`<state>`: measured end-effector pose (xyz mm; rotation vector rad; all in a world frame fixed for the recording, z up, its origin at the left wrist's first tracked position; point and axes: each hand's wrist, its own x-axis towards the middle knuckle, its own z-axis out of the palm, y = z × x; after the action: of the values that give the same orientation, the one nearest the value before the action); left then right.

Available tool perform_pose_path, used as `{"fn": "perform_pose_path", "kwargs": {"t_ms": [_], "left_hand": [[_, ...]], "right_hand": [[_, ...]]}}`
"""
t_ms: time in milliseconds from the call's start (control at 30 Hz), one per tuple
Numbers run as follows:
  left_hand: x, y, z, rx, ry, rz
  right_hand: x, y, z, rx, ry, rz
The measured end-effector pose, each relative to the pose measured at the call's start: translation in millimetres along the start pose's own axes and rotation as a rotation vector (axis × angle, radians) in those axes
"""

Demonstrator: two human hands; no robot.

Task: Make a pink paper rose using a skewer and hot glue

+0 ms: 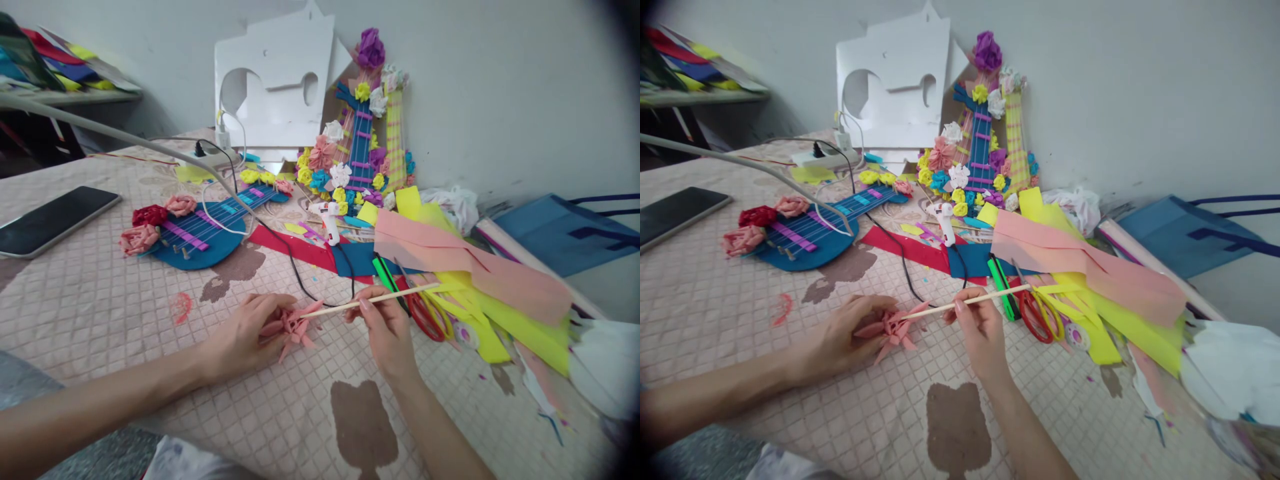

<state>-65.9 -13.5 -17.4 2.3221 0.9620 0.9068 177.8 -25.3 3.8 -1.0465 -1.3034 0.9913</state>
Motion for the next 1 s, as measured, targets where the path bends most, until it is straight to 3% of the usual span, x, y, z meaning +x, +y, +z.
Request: {"fn": "perform_pose_path", "kwargs": {"t_ms": [167, 600, 833, 1000], "left_hand": [[0, 1, -1.1, -0.008, -0.001, -0.002], [-2, 0, -0.5, -0.003, -0.022, -0.022], [-4, -5, 2.6, -0.037, -0.006, -0.034], [-5, -7, 2.9, -0.135, -0.029, -0.099]], "right_hand": [[-1, 1, 3, -0.022, -0.016, 0.031], [2, 0, 6, 0.275, 0.032, 0.221], [12, -1, 0, 0.426, 0.196, 0.256], [24, -7, -24, 0.44, 0.328, 0.147]]}}
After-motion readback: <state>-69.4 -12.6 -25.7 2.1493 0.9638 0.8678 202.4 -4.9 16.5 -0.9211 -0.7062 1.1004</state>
